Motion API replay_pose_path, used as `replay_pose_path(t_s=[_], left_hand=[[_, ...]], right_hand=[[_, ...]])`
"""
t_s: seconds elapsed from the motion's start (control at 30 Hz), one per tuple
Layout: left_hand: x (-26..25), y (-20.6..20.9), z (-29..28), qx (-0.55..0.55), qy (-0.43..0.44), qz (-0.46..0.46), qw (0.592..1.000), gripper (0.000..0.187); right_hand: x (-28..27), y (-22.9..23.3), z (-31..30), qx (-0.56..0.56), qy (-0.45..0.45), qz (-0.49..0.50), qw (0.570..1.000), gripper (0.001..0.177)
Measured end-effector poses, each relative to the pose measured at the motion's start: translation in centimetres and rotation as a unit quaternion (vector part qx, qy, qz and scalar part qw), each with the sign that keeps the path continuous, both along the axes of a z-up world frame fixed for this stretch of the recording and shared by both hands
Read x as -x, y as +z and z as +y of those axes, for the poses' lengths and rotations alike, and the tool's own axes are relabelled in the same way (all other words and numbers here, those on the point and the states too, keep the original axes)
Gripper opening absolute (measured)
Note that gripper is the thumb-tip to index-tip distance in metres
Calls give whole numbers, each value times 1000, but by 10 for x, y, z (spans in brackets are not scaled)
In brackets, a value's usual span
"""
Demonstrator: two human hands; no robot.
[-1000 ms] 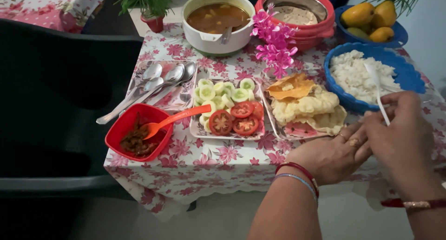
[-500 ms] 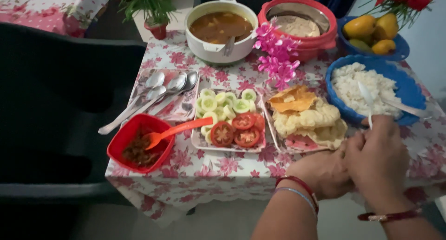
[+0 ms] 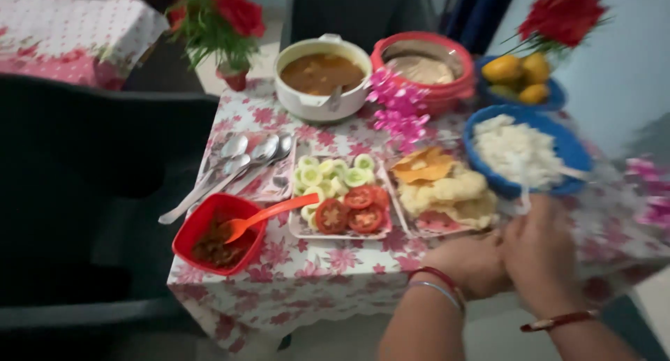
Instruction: The person arranges cutlery and food items on a dining table. They place spoons and forks on a tray, adjust a small bowl of sauce, and reposition plates of sliced vegetables, flatbreads, and rice. The person also moves a decorative flower arrangement on the table.
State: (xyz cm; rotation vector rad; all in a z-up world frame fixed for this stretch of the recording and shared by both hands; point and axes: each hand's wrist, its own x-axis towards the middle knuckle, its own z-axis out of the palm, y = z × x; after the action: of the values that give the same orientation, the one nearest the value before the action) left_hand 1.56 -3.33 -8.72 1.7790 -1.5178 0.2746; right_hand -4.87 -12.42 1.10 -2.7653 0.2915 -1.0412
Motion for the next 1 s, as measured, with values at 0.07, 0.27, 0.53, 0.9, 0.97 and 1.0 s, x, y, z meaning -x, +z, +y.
replay_pose_path(t_s=[0.07, 0.27, 0.53, 0.9, 0.97, 1.0], left_hand=[[20, 59, 24, -80, 10, 52, 995, 42], [90, 152, 70, -61, 136, 76, 986, 24], [140, 285, 76, 112, 272, 403, 866, 25], [220, 428, 132, 316, 38, 675, 665, 26], [250, 468, 154, 312, 68, 679, 661, 24], [262, 488, 162, 305, 91, 682, 659, 23]], right_hand=[[13, 13, -3, -8, 6, -7, 1000, 30], [56, 67, 9, -287, -12, 26, 957, 24], [109, 194, 76, -615, 82, 26, 784, 24], [186, 351, 141, -706, 167, -53, 686, 28], [204, 364, 149, -697, 179, -60, 692, 27], [210, 370, 151, -686, 190, -72, 699, 26]])
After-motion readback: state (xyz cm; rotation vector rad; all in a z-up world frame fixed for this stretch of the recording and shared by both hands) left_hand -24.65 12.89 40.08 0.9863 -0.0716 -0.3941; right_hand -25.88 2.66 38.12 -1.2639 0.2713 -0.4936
